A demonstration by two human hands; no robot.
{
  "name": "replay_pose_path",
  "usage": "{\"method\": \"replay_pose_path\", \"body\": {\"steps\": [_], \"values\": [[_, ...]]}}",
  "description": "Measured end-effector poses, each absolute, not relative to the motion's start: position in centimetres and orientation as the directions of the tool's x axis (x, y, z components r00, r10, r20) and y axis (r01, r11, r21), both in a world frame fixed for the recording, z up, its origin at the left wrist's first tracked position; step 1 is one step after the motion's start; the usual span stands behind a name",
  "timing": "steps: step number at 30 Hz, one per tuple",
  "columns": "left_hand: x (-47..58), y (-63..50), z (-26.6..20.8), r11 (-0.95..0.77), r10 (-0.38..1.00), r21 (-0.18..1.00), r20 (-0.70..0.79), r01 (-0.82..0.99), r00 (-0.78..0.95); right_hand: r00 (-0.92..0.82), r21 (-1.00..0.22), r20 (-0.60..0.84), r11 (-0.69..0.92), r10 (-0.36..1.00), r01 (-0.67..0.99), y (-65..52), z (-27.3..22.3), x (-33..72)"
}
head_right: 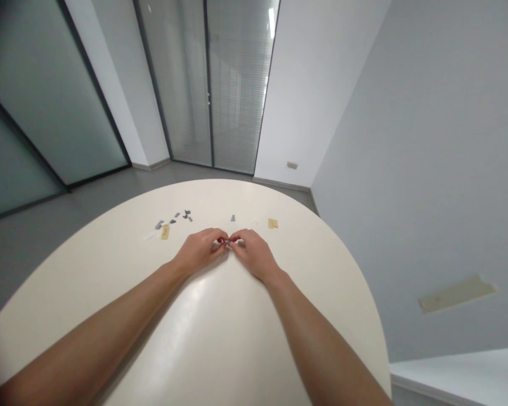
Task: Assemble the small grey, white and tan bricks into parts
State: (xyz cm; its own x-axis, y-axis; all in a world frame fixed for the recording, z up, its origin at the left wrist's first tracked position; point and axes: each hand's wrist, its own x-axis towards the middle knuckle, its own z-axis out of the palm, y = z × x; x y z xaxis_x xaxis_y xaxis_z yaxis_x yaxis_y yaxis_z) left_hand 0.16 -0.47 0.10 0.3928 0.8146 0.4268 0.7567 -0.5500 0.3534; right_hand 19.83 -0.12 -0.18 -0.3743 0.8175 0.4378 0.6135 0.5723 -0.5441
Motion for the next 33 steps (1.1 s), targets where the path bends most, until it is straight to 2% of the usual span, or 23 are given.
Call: {"method": "replay_pose_path", "body": {"steps": [11, 20, 33], "values": [[0.24, -0.71, 0.38, -0.608, 0.769, 0.348, 0.482, 0.714, 0.42, -0.364, -0.527, 0.415, 0.547, 0.834, 0.651, -0.03, -0.38, 19.89], [0.25, -0.65, 0.31, -0.544, 0.809, 0.344, 0.457, 0.765, 0.37, -0.34, -0.507, 0.459, 0.556, 0.821, 0.659, -0.23, -0.08, 19.91], [0.06, -0.47, 0.4, -0.555, 0.798, 0.31, 0.462, 0.772, 0.388, -0.351, -0.494, 0.523, 0.612, 0.777, 0.618, -0.24, 0.03, 19.92]]}}
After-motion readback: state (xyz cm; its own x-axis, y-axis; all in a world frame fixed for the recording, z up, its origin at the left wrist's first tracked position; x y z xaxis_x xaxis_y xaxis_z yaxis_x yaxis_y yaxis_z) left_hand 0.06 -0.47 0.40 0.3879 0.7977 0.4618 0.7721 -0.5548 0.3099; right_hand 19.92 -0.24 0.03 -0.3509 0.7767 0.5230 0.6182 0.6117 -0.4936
